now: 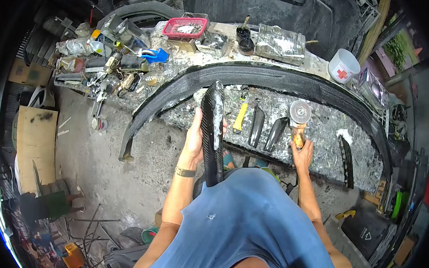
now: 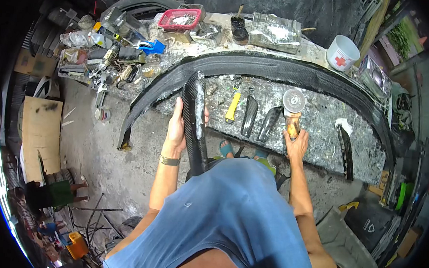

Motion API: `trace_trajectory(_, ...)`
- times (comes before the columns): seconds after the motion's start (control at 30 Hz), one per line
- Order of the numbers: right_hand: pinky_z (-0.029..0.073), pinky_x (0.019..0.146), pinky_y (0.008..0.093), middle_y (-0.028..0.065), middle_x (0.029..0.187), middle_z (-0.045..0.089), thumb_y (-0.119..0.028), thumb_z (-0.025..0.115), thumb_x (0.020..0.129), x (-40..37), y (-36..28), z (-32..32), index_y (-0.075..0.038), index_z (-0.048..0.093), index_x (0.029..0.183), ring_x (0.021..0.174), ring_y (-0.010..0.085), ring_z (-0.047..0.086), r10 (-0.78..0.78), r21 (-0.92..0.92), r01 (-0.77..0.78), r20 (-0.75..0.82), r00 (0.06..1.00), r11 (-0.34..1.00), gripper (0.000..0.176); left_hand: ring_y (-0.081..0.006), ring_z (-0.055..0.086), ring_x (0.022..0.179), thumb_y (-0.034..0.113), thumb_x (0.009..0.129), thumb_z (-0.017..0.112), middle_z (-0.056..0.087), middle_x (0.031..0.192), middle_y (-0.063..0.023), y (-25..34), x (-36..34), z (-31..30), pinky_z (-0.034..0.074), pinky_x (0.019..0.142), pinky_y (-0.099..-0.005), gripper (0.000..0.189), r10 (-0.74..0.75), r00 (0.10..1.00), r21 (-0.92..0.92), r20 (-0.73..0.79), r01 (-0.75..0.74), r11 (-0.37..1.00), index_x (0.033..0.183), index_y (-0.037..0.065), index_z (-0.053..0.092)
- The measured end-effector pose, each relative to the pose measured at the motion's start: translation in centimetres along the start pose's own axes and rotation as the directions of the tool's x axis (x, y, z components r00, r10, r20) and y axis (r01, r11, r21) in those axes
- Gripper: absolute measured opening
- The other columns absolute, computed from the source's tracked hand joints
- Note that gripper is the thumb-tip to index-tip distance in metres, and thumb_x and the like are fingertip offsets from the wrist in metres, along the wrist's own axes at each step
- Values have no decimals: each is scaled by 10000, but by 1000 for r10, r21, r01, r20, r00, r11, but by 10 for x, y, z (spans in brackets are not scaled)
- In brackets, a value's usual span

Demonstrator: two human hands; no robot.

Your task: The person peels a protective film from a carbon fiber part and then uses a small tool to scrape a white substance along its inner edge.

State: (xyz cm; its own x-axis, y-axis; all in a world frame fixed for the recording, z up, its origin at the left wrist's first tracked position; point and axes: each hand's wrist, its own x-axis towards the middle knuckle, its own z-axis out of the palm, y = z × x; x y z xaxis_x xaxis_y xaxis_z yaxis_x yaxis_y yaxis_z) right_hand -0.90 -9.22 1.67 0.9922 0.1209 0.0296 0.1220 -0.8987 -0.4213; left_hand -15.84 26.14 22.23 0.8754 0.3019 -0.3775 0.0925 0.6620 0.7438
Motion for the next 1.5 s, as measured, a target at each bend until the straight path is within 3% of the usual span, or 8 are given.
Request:
trace_trajectory(0.33, 484, 718, 356, 114, 879, 679, -235, 599, 972, 7, -26, -96, 44, 635, 1002, 797, 180, 604, -48, 680, 39, -5, 999, 732, 283, -231, 692, 669, 479, 1039, 377, 690, 810, -171, 22, 0, 34, 587, 630, -330, 558, -440, 864, 436, 246, 307, 846, 1100, -28, 603)
trace_trajectory(0.6, 466, 703, 251, -8, 870, 620, -275, 663, 938, 25, -133, -160, 19, 655, 1066, 796, 76, 576, -667, 847, -256, 526, 527, 466, 320, -187, 670, 711, 468, 1043, 394, 685, 829, -132, 7, 8, 83, 554, 671, -294, 563, -682, 675, 682, 283, 358, 637, 1093, -40, 631)
trace_trajectory(0.67, 469, 678, 242, -8, 865, 621, -247, 672, 936, 22, -131, -156, 12, 658, 1029, 769, 76, 584, -699, 829, -339, 558, 447, 445, 275, -171, 642, 785, 417, 1058, 396, 672, 872, -109, -2, 5, 84, 513, 742, -287, 519, -324, 830, 835, 454, -270, 479, 1082, -42, 637)
trace_trajectory(0.77, 399, 551, 206, -60, 697, 533, -225, 631, 965, 7, -130, -150, -43, 625, 896, 558, 2, 390, -616, 805, -470, 585, 527, 363, 195, -168, 599, 811, 358, 1069, 388, 654, 890, -90, 14, -36, 110, 482, 777, -296, 481, 467, 802, 927, 372, -344, -148, 1035, -46, 646)
trace_trajectory(0.83, 384, 546, 177, -41, 741, 544, -194, 628, 971, -2, -127, -135, 1, 632, 1008, 644, 17, 534, -596, 785, -601, 556, 580, 148, 199, -125, 539, 673, 283, 1060, 438, 605, 829, -78, 4, -68, 86, 462, 628, -255, 395, 876, 473, 917, 95, -384, 107, 866, -12, 616)
trace_trajectory(1.0, 270, 449, 182, -63, 649, 488, -226, 590, 995, -15, -149, -125, -8, 616, 1008, 506, -21, 329, -492, 830, -548, 522, 697, 106, 221, -84, 508, 676, 554, 960, 537, 527, 728, -3, -67, -45, 52, 466, 643, -227, 465, 572, 554, 247, -606, -552, 796, 799, 118, 536)
trace_trajectory(1.1, 325, 472, 181, -50, 651, 518, -243, 588, 996, -25, -167, -130, -1, 614, 1028, 492, -20, 318, -528, 843, -524, 501, 686, 119, 246, -276, 545, 1185, 708, 864, 527, 603, 1175, -150, -50, -12, 70, 413, 1056, -511, 786, 564, 782, -187, -265, -616, 765, 1342, 88, 461)
trace_trajectory(1.5, 443, 672, 351, 93, 810, 517, -89, 613, 933, -49, -145, -217, -99, 590, 1328, 688, 247, 490, -765, 695, 399, 346, 544, 598, 397, -153, 400, 596, 841, 824, 399, 394, 626, -4, -33, -19, 71, 407, 627, -337, 802, 346, 938, -384, 1, -319, 866, 951, 70, 578)
